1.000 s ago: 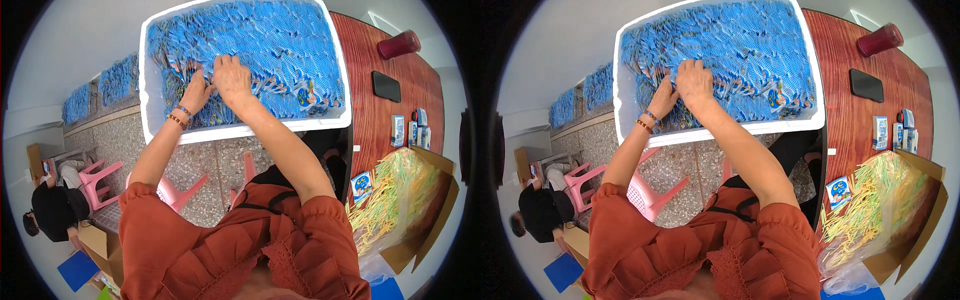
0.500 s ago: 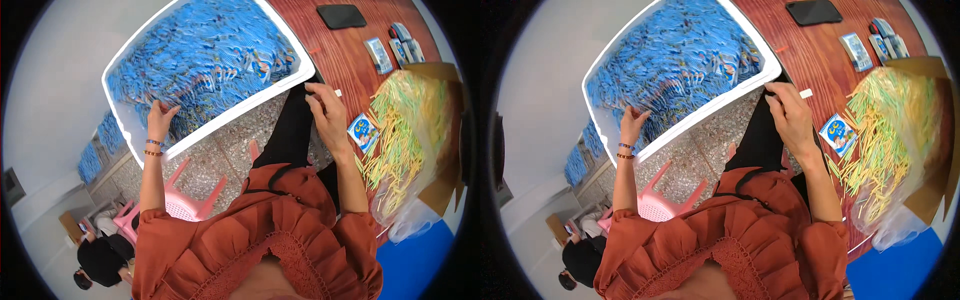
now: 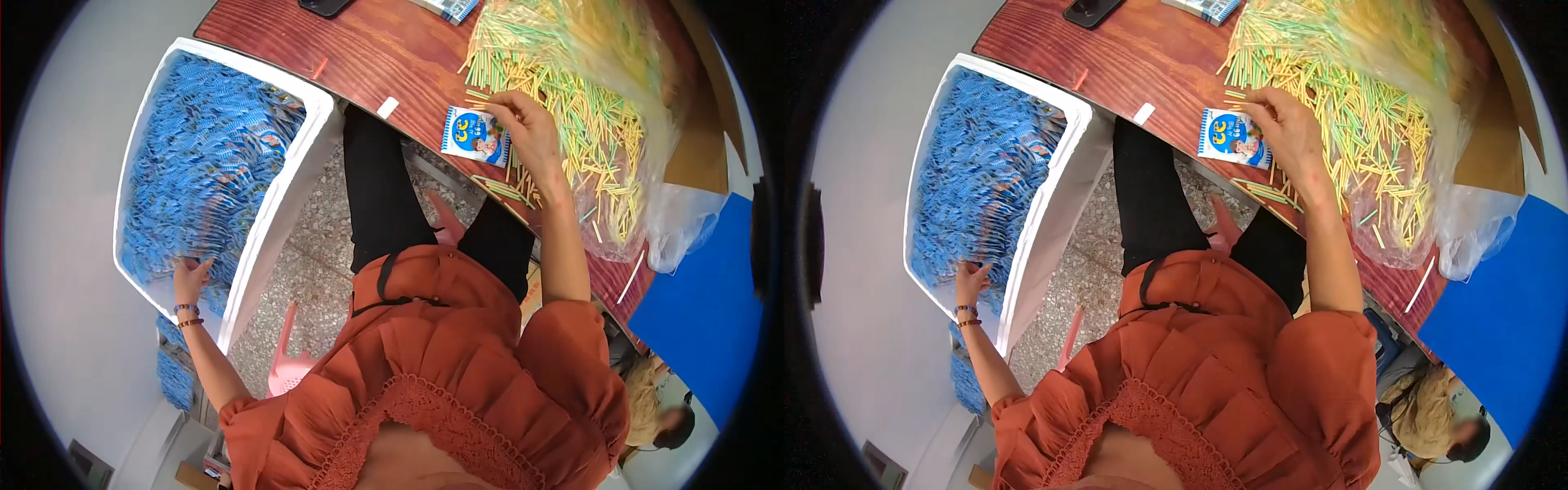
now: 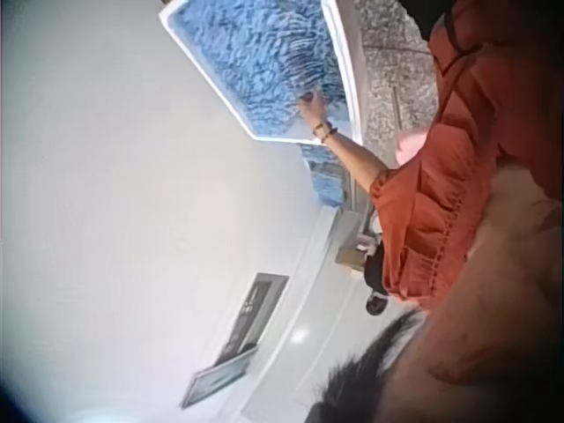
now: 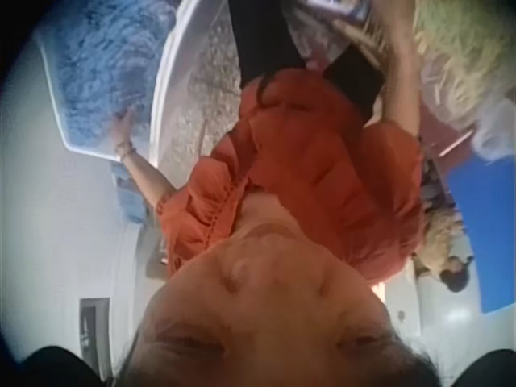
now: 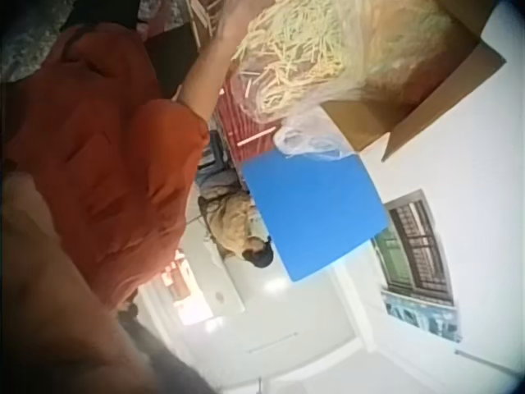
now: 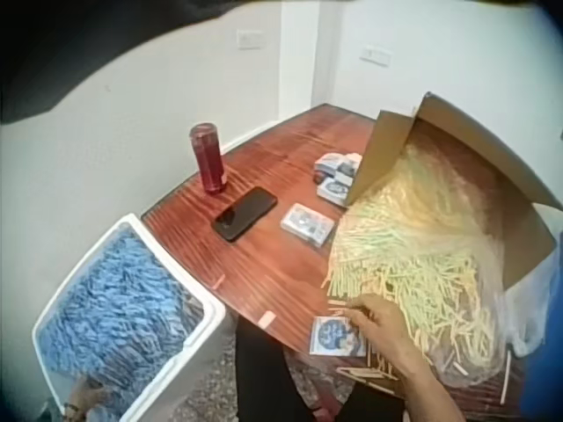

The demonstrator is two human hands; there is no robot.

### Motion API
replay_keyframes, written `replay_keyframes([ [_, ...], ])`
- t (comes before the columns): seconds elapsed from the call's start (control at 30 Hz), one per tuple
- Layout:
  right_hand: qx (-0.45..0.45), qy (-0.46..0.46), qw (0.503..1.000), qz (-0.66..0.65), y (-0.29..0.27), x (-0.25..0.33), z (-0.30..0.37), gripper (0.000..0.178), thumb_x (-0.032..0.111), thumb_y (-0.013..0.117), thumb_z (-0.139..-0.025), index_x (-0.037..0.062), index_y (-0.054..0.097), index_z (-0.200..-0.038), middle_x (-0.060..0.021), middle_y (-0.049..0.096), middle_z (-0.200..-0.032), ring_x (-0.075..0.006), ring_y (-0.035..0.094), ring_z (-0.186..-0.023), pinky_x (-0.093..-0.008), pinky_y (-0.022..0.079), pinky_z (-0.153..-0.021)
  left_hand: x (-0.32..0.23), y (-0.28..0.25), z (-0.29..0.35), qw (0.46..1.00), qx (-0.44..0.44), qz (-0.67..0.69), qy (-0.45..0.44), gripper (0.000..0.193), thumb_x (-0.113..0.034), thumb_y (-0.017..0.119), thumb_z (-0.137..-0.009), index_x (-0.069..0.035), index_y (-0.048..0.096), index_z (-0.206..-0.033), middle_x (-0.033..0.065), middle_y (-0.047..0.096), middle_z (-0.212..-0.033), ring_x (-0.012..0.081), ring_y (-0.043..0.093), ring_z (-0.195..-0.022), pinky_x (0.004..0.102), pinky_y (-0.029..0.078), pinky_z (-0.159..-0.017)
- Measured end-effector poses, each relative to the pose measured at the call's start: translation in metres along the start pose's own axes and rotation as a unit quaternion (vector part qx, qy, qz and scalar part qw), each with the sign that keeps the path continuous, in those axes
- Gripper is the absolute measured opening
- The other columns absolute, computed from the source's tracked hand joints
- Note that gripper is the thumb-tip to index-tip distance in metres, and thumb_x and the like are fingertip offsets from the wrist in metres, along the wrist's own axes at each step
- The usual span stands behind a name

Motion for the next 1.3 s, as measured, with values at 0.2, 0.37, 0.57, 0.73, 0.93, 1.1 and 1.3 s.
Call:
replay_keyframes([
  [0.2,0.104,-0.184,0.934,0.286,0.011,0.014,-0.005,0.027,0.016,0.075,-0.069,0.0007,0.062,-0.088,-0.0128,0.059,-0.084,-0.0289,0.057,-0.08,-0.0373,0.046,-0.073,-0.031,-0.011,0.033,0.93,-0.149,-0.293,0.164,0.038,-0.038,0.07,-0.08,-0.001,0.062,-0.075,0.0184,0.065,-0.072,0.0317,0.064,-0.064,0.0405,0.05,-0.057],
  [0.37,0.095,-0.168,0.938,0.286,-0.003,0.004,0.004,0.028,0.017,0.075,-0.066,0.0005,0.06,-0.083,-0.0141,0.057,-0.078,-0.0309,0.056,-0.076,-0.0396,0.043,-0.069,-0.189,0.033,0.102,0.928,-0.255,-0.113,0.248,0.028,-0.027,0.068,-0.085,-0.003,0.058,-0.076,0.015,0.061,-0.069,0.0329,0.058,-0.06,0.0401,0.044,-0.055],
  [0.57,0.055,-0.263,0.946,0.181,0.006,0.002,0.005,0.018,0.014,0.07,-0.073,0.0009,0.062,-0.082,-0.0139,0.06,-0.076,-0.0311,0.057,-0.076,-0.0397,0.043,-0.068,-0.323,0.163,0.176,0.872,-0.047,0.047,0.485,0.019,-0.02,0.067,-0.085,-0.002,0.06,-0.084,0.0141,0.06,-0.077,0.0301,0.06,-0.071,0.0378,0.047,-0.064],
  [0.73,-0.023,-0.328,0.923,0.199,-0.012,-0.001,0.008,0.015,0.021,0.064,-0.084,0.007,0.068,-0.087,-0.0073,0.067,-0.086,-0.0263,0.06,-0.085,-0.0401,0.039,-0.072,-0.409,0.229,0.2,0.812,-0.063,0.082,0.574,0.031,-0.019,0.069,-0.081,-0.001,0.059,-0.104,0.0118,0.057,-0.09,0.0322,0.054,-0.091,0.0392,0.045,-0.081],
  [0.93,0.124,-0.131,0.975,-0.132,-0.035,0.003,0.026,0.006,0.003,0.06,-0.089,0.0002,0.066,-0.089,-0.0014,0.062,-0.079,-0.0069,0.058,-0.069,-0.0215,0.044,-0.059,-0.444,0.275,0.197,0.824,0.215,0.187,0.49,0.027,-0.017,0.068,-0.086,0.002,0.063,-0.104,0.0062,0.065,-0.088,0.0126,0.061,-0.08,0.0276,0.049,-0.074],
  [1.1,0.123,0.024,0.95,-0.285,-0.046,-0.03,0.04,0.01,0.01,0.065,-0.088,0.0029,0.062,-0.095,0.0,0.062,-0.074,-0.0055,0.057,-0.063,-0.0194,0.043,-0.056,-0.437,0.301,0.196,0.806,0.292,0.391,0.334,0.018,-0.013,0.066,-0.088,0.0,0.066,-0.101,0.0009,0.067,-0.087,0.0074,0.061,-0.074,0.0232,0.051,-0.067],
  [1.3,0.096,0.05,0.926,-0.361,-0.034,-0.044,0.038,0.009,0.009,0.067,-0.087,0.0037,0.064,-0.093,0.0002,0.065,-0.077,-0.0035,0.058,-0.067,-0.0177,0.044,-0.056,-0.435,0.302,0.198,0.766,0.302,0.495,0.276,0.017,-0.008,0.066,-0.088,0.0,0.066,-0.103,0.0035,0.068,-0.086,0.0065,0.063,-0.073,0.0202,0.052,-0.061],
])
Point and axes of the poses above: each hand's wrist, its own z-axis away from the middle knuckle, its own y-axis out of the palm, x = y × z, the point moved 6 cm from there along -z, towards the middle knuckle
